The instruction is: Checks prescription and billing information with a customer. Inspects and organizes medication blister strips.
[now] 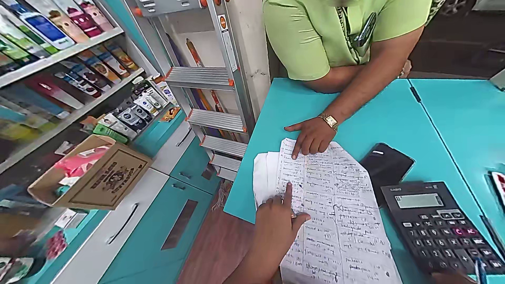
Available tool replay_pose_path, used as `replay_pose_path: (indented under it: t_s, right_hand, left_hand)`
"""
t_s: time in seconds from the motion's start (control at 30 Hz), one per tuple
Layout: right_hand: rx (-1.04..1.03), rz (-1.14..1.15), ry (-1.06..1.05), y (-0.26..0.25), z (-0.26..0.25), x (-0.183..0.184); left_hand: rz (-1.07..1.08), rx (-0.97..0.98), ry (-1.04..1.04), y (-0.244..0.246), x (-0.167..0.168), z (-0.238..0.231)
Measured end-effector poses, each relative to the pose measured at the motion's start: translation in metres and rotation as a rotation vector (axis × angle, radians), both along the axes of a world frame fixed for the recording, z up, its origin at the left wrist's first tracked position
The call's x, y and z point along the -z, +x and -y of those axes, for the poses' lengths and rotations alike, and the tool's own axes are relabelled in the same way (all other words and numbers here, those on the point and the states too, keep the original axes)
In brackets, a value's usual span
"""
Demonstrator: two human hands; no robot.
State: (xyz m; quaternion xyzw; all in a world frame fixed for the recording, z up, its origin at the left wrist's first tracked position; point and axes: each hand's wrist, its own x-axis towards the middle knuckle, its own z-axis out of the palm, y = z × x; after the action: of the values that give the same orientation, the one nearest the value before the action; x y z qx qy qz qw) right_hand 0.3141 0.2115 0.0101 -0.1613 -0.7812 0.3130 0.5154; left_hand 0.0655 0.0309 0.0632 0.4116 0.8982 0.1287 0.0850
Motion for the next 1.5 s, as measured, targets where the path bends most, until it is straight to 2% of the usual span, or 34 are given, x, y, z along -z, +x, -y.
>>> replay_pose_path:
  t_s: [0.17,0.33,0.67,0.83,0.93,1.13,1.33,1.5]
  right_hand:
    - [-0.071,-0.009,-0.002,0.001,-0.003,0.005]
    - [-0.002,0.055,0.007,-0.006,0.004,-0.015]
    - [0.070,0.090,0.075,0.000,-0.001,-0.002]
    - [0.043,0.068,0.056,-0.006,0.004,-0.011]
    - [0.102,0.078,0.048,-0.017,0.013,-0.027]
    - [0.021,0.060,0.014,-0.006,0.006,-0.012]
    - [0.060,0.093,0.019,-0.005,0.007,-0.012]
    - [0.042,0.053,-0.001,-0.014,0.011,-0.023]
  left_hand:
    - [0.018,0.004,-0.016,0.000,-0.001,0.000]
    - [0.036,0.007,-0.046,0.000,-0.005,-0.001]
    - [0.085,0.020,-0.184,-0.001,-0.016,-0.007]
    - [0.061,0.019,-0.160,0.000,-0.016,-0.007]
    - [0.094,0.016,-0.187,0.000,-0.019,-0.008]
    - [0.097,0.048,-0.186,0.000,-0.018,-0.008]
    - [0.103,0.051,-0.203,0.001,-0.021,-0.008]
    - [-0.067,0.078,-0.075,0.012,-0.011,0.002]
